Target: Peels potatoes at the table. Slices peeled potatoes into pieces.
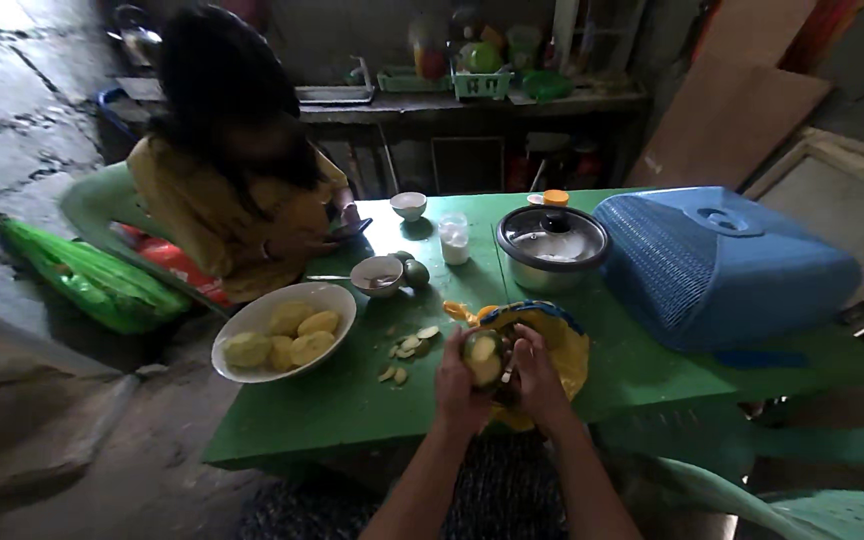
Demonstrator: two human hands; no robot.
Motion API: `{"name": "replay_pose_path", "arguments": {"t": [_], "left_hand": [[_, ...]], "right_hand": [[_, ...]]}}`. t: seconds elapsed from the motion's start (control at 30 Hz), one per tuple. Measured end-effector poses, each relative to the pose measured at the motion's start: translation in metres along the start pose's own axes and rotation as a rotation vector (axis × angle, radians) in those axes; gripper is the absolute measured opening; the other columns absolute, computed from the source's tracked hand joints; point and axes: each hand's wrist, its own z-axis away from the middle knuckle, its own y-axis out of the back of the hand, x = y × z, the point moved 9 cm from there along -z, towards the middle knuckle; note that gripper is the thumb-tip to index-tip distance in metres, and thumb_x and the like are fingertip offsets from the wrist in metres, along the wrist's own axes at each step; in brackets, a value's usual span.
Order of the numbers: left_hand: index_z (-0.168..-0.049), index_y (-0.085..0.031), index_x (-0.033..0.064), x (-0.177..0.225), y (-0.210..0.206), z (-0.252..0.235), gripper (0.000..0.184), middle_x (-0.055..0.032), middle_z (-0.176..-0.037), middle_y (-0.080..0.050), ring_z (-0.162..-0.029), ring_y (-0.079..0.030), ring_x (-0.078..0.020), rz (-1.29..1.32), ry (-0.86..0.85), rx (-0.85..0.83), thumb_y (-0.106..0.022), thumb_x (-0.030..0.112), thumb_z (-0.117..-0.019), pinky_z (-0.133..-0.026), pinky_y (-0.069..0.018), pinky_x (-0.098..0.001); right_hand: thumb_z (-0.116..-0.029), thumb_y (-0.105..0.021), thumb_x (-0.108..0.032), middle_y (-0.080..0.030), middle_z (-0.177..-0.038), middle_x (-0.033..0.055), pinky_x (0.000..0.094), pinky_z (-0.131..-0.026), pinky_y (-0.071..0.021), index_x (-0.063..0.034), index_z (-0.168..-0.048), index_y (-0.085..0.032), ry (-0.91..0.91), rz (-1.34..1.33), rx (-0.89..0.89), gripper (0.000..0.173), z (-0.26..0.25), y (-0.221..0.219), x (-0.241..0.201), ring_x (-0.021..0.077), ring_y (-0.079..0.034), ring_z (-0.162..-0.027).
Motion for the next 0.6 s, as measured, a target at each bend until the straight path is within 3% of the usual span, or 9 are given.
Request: {"name": "replay_pose_path", "arguments": {"t": [0.07, 0.1, 0.13, 0.23, 0.3, 0.37, 0.6], "left_hand": [[-0.121, -0.054, 0.0023, 0.003, 0.0, -0.003, 0.056, -0.0156, -0.099, -0.069, -0.088, -0.071, -0.025, 0.096, 0.055, -0.02, -0.024, 0.048, -0.1099, -0.076, -0.062, -0.0407], [-0.119, -0.056, 0.0029, 0.006, 0.0, -0.004, 0.056, -0.0152, -0.098, -0.069, -0.088, -0.071, -0.0242, 0.104, 0.046, -0.03, -0.024, 0.049, -0.1095, -0.076, -0.0618, -0.0405], [-0.118, -0.058, 0.0041, 0.007, 0.001, -0.005, 0.055, -0.0139, -0.097, -0.07, -0.087, -0.071, -0.0227, 0.097, 0.025, -0.029, -0.026, 0.048, -0.1095, -0.076, -0.0616, -0.0395], [-0.122, -0.055, 0.0046, 0.013, 0.007, -0.008, 0.046, -0.0114, -0.098, -0.071, -0.087, -0.071, -0.0197, 0.042, -0.11, -0.033, -0.025, 0.038, -0.1114, -0.076, -0.0617, -0.038], [-0.13, -0.047, 0.0014, 0.017, 0.014, -0.005, 0.037, -0.0101, -0.103, -0.069, -0.092, -0.07, -0.0171, -0.036, -0.231, -0.054, -0.027, 0.023, -0.1078, -0.081, -0.0606, -0.0362], [-0.131, -0.046, 0.0003, 0.022, 0.018, -0.001, 0.036, -0.008, -0.107, -0.069, -0.096, -0.069, -0.0143, -0.089, -0.307, -0.047, -0.036, 0.018, -0.1015, -0.083, -0.0594, -0.0333], [-0.129, -0.048, -0.0059, 0.031, 0.022, 0.01, 0.039, -0.0038, -0.104, -0.066, -0.093, -0.066, -0.0064, -0.225, -0.413, 0.011, -0.045, 0.017, -0.0971, -0.084, -0.0573, -0.0263]], "right_hand": [[-0.1079, -0.042, -0.041, -0.058, -0.139, 0.0137, 0.0312, -0.076, -0.056, -0.0027, -0.155, -0.033, 0.032, 0.023, -0.031, 0.061, 0.007, -0.003, -0.001, 0.0118, -0.065, -0.096], [-0.1067, -0.043, -0.045, -0.06, -0.137, 0.0139, 0.0342, -0.077, -0.0582, -0.0038, -0.156, -0.033, 0.059, 0.069, -0.04, 0.065, 0.012, -0.006, -0.004, 0.0132, -0.067, -0.095], [-0.1054, -0.044, -0.048, -0.064, -0.129, 0.0144, 0.0372, -0.072, -0.0577, -0.0037, -0.156, -0.034, 0.095, 0.111, -0.041, 0.068, 0.019, -0.009, -0.009, 0.0146, -0.067, -0.086], [-0.1032, -0.043, -0.059, -0.068, -0.123, 0.0138, 0.0444, -0.066, -0.0601, -0.0055, -0.158, -0.032, 0.192, 0.245, -0.079, 0.077, 0.037, -0.023, -0.022, 0.0188, -0.069, -0.078], [-0.1011, -0.043, -0.064, -0.072, -0.107, 0.0121, 0.049, -0.06, -0.0582, -0.0081, -0.16, -0.029, 0.202, 0.317, -0.1, 0.083, 0.044, -0.029, -0.025, 0.0224, -0.068, -0.068], [-0.1001, -0.042, -0.067, -0.072, -0.086, 0.0094, 0.0498, -0.056, -0.0569, -0.0077, -0.161, -0.027, 0.22, 0.383, -0.099, 0.086, 0.048, -0.032, -0.028, 0.0234, -0.066, -0.061], [-0.0995, -0.039, -0.069, -0.068, -0.073, 0.0068, 0.0494, -0.054, -0.0556, -0.0054, -0.16, -0.03, 0.238, 0.491, -0.094, 0.088, 0.049, -0.037, -0.026, 0.0237, -0.064, -0.058]]}}
